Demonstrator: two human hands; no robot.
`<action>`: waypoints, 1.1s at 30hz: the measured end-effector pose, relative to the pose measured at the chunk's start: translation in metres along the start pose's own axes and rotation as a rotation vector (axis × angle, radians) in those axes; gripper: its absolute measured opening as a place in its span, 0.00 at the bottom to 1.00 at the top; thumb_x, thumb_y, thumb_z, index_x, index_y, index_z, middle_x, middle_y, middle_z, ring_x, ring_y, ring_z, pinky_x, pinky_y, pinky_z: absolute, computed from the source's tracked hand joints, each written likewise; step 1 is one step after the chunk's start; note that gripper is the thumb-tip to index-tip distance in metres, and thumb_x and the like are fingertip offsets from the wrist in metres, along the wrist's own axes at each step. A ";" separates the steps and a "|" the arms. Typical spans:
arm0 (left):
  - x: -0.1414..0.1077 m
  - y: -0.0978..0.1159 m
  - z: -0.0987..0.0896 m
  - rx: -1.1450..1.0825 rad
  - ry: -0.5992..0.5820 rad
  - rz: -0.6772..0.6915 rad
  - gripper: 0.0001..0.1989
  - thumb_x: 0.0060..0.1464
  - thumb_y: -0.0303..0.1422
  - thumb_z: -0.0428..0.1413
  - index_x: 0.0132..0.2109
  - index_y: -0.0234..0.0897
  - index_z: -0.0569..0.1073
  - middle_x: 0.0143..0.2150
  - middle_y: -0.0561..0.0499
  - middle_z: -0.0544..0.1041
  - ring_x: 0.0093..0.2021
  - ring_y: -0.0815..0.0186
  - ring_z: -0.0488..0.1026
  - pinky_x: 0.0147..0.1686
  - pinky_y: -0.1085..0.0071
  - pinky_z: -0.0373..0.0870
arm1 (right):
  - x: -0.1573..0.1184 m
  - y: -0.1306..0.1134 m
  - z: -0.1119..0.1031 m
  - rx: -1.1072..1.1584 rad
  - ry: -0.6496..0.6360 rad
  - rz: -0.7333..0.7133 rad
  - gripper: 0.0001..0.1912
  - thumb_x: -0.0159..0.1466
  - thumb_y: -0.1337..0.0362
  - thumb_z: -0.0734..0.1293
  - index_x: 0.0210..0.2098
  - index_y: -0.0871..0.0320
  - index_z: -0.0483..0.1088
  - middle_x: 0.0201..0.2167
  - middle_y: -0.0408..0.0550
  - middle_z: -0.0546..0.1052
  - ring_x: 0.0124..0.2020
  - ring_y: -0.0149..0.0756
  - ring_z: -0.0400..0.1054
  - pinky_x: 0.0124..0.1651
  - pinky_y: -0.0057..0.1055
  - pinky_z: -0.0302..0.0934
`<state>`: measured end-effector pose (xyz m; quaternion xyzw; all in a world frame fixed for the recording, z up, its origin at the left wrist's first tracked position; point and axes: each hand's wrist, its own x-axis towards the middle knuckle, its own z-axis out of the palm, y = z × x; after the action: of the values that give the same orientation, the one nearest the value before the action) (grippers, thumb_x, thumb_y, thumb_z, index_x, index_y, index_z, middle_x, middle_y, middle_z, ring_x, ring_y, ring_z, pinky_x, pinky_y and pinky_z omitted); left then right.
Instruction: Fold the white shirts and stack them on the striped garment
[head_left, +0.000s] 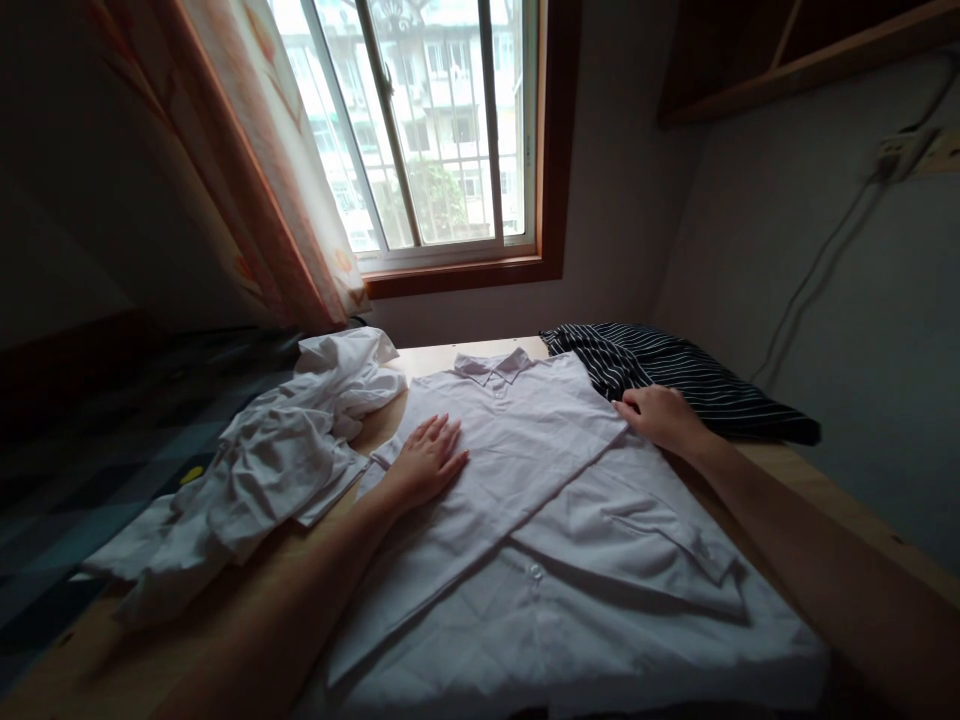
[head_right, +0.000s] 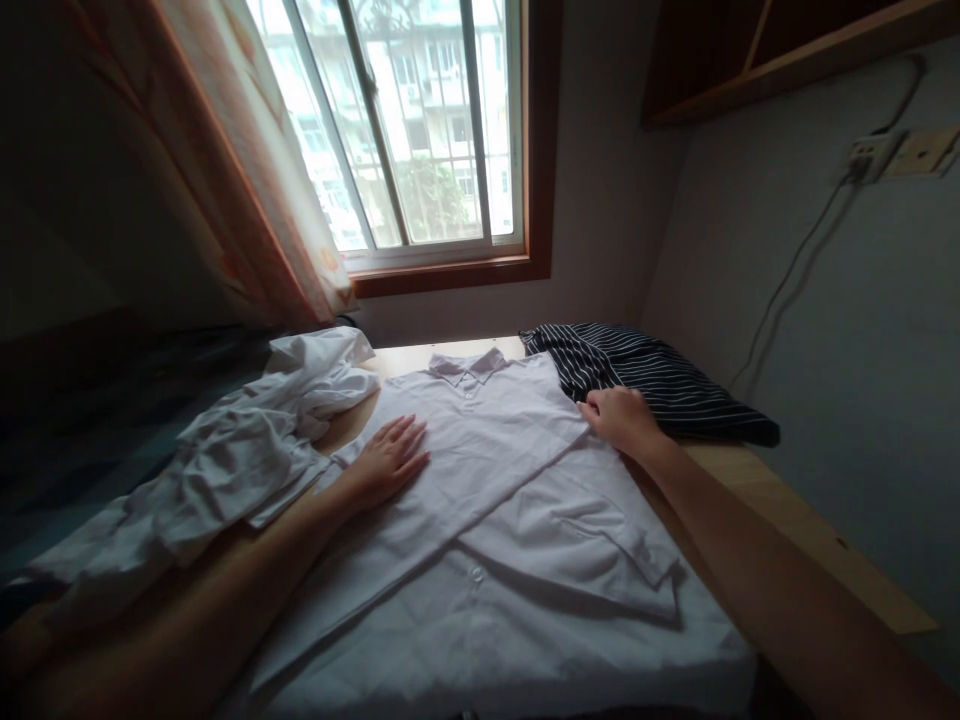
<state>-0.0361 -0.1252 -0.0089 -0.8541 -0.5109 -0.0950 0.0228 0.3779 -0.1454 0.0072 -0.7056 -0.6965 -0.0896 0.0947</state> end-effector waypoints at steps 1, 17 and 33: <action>0.003 -0.004 -0.003 0.001 0.038 -0.005 0.29 0.63 0.45 0.49 0.67 0.37 0.65 0.71 0.43 0.62 0.71 0.55 0.56 0.69 0.56 0.54 | 0.004 0.001 -0.002 0.007 0.022 -0.013 0.16 0.68 0.55 0.61 0.33 0.55 0.76 0.36 0.53 0.81 0.41 0.45 0.72 0.41 0.34 0.56; 0.112 -0.046 -0.021 0.031 0.234 -0.538 0.21 0.58 0.31 0.48 0.57 0.37 0.74 0.58 0.43 0.74 0.60 0.54 0.67 0.60 0.61 0.64 | 0.130 -0.035 0.021 0.439 -0.048 0.287 0.23 0.63 0.65 0.66 0.56 0.63 0.74 0.56 0.59 0.76 0.56 0.47 0.71 0.53 0.31 0.62; 0.139 -0.056 -0.003 0.224 -0.029 -0.459 0.30 0.64 0.45 0.43 0.65 0.30 0.64 0.66 0.32 0.65 0.66 0.46 0.60 0.62 0.54 0.57 | 0.131 -0.042 0.044 0.609 -0.043 0.344 0.14 0.59 0.62 0.68 0.43 0.60 0.78 0.43 0.52 0.81 0.42 0.40 0.74 0.40 0.27 0.62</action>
<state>-0.0220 0.0215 0.0164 -0.7091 -0.6991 -0.0283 0.0879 0.3377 -0.0069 -0.0006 -0.7538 -0.5639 0.1542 0.2999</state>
